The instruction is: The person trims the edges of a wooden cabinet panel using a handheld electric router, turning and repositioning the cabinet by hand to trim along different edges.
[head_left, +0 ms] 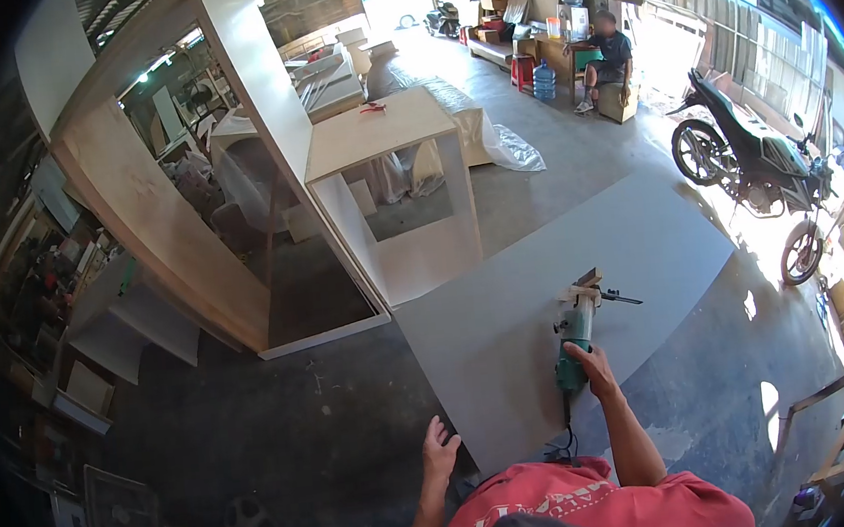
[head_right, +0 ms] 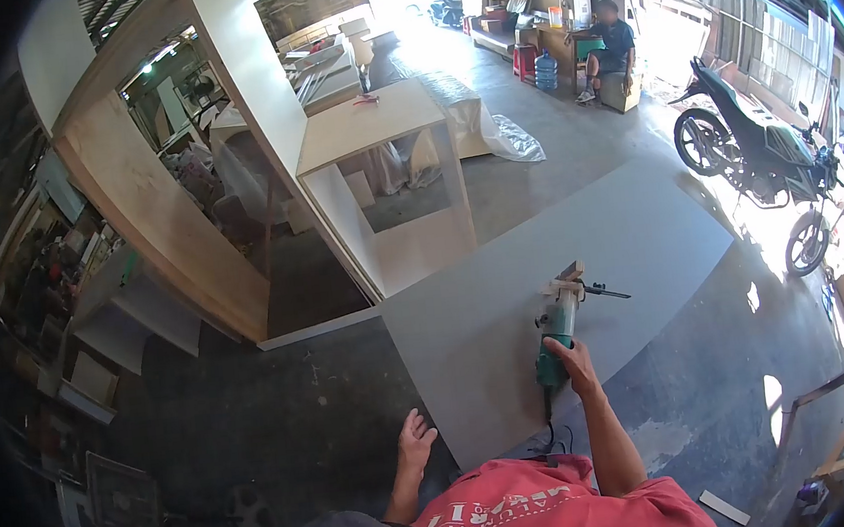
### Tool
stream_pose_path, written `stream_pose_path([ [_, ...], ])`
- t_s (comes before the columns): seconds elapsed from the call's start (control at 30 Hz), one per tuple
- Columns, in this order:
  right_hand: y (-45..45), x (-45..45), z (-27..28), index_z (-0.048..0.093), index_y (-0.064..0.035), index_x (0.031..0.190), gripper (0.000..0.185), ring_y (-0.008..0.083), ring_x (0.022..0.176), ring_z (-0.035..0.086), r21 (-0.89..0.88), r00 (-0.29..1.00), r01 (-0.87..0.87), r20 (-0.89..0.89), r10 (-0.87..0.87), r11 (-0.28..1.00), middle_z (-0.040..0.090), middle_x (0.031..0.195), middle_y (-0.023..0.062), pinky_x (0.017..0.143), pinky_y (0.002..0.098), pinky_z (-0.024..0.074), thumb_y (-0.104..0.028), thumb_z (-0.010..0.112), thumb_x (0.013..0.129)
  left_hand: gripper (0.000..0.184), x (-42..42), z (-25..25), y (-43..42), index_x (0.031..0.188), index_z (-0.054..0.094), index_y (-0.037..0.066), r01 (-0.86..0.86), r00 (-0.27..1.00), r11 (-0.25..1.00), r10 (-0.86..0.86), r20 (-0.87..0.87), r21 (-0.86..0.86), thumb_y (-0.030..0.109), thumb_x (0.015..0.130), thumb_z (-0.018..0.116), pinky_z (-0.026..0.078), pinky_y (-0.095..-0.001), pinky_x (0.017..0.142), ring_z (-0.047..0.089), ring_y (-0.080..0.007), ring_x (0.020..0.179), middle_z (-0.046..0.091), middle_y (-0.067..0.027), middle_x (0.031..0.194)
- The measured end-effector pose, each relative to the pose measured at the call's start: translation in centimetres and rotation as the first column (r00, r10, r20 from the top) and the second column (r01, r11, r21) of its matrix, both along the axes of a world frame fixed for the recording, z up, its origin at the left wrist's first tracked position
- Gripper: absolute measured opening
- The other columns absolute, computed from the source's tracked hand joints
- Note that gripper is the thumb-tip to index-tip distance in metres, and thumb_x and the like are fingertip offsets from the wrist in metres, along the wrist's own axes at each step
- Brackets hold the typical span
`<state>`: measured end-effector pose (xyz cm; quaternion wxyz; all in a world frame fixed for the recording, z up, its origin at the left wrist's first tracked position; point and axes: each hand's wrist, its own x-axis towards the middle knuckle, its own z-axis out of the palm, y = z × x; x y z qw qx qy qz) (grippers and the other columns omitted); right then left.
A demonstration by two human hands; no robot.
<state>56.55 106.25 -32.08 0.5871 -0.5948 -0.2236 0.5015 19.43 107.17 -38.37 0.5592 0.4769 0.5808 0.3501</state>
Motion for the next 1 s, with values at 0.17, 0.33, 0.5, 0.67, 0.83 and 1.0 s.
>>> stream_pose_path([
  [0.17, 0.1, 1.1, -1.1, 0.065, 0.0001, 0.109, 0.044, 0.0181, 0.074, 0.071, -0.016, 0.998, -0.026, -0.058, 0.025, 1.000, 0.069, 0.089, 0.0081, 0.068, 0.0324, 0.0585, -0.038, 0.077, 0.090, 0.071, 0.3, -0.6, 0.9, 0.154, 0.035, -0.008, -0.028, 0.960, 0.981, 0.080, 0.268, -0.191, 0.003, 0.090, 0.065, 0.045, -0.0388, 0.111, 0.056, -0.0299, 0.135, 0.052, -0.0258, 0.149],
  [0.33, -0.4, 1.3, -0.5, 0.066, -0.0001, 0.110, 0.045, 0.0173, 0.080, 0.070, 0.027, 0.998, -0.009, -0.060, 0.010, 1.000, 0.070, 0.092, 0.0072, 0.073, 0.0322, 0.0577, -0.040, 0.077, 0.091, 0.067, 0.5, -0.3, 0.9, 0.153, 0.042, -0.004, -0.004, 0.962, 0.988, 0.046, 0.271, -0.153, 0.006, 0.092, 0.066, 0.051, -0.0372, 0.101, 0.061, -0.0257, 0.125, 0.056, -0.0217, 0.147],
  [0.5, -0.6, 1.1, -1.2, 0.068, 0.0016, 0.112, 0.050, 0.0151, 0.082, 0.069, -0.026, 0.996, 0.043, 0.078, -0.041, 0.999, 0.070, 0.094, 0.0061, 0.074, 0.0308, 0.0558, -0.043, 0.078, 0.091, 0.056, 0.3, -0.1, 0.7, 0.145, 0.054, -0.001, -0.093, 0.980, 0.985, 0.116, 0.160, -0.145, 0.006, 0.091, 0.067, 0.056, -0.0318, 0.084, 0.067, -0.0193, 0.107, 0.067, -0.0133, 0.127],
  [0.67, -1.0, 1.4, -3.0, 0.070, 0.0009, 0.108, 0.049, 0.0120, 0.079, 0.064, -0.026, 0.969, 0.091, 0.231, -0.083, 0.995, 0.068, 0.091, 0.0041, 0.071, 0.0293, 0.0513, -0.047, 0.071, 0.096, 0.051, 0.5, 0.0, 0.6, 0.139, 0.058, 0.000, -0.145, 0.966, 0.973, 0.179, 0.186, -0.181, 0.007, 0.090, 0.069, 0.057, -0.0305, 0.077, 0.067, -0.0166, 0.098, 0.068, -0.0093, 0.115],
  [0.83, -2.1, 1.4, -4.0, 0.071, 0.0018, 0.103, 0.048, 0.0090, 0.078, 0.050, -0.035, 0.940, 0.223, 0.272, -0.206, 0.974, 0.060, 0.087, 0.0000, 0.068, 0.0260, 0.0432, -0.046, 0.062, 0.103, 0.043, 0.6, -0.4, 1.4, 0.128, 0.060, -0.001, -0.162, 0.964, 0.951, 0.210, 0.165, -0.264, 0.011, 0.089, 0.074, 0.056, -0.0286, 0.069, 0.068, -0.0138, 0.085, 0.068, -0.0050, 0.098],
  [1.0, -3.7, 0.6, -3.6, 0.071, -0.0025, 0.100, 0.047, 0.0075, 0.070, 0.048, -0.048, 0.935, 0.218, 0.297, -0.195, 0.975, 0.056, 0.080, -0.0033, 0.060, 0.0270, 0.0384, -0.048, 0.059, 0.104, 0.028, 0.9, -2.3, 1.7, 0.110, 0.063, 0.003, -0.141, 0.967, 0.963, 0.184, 0.177, -0.229, 0.011, 0.087, 0.077, 0.054, -0.0274, 0.064, 0.067, -0.0121, 0.078, 0.067, -0.0021, 0.089],
])
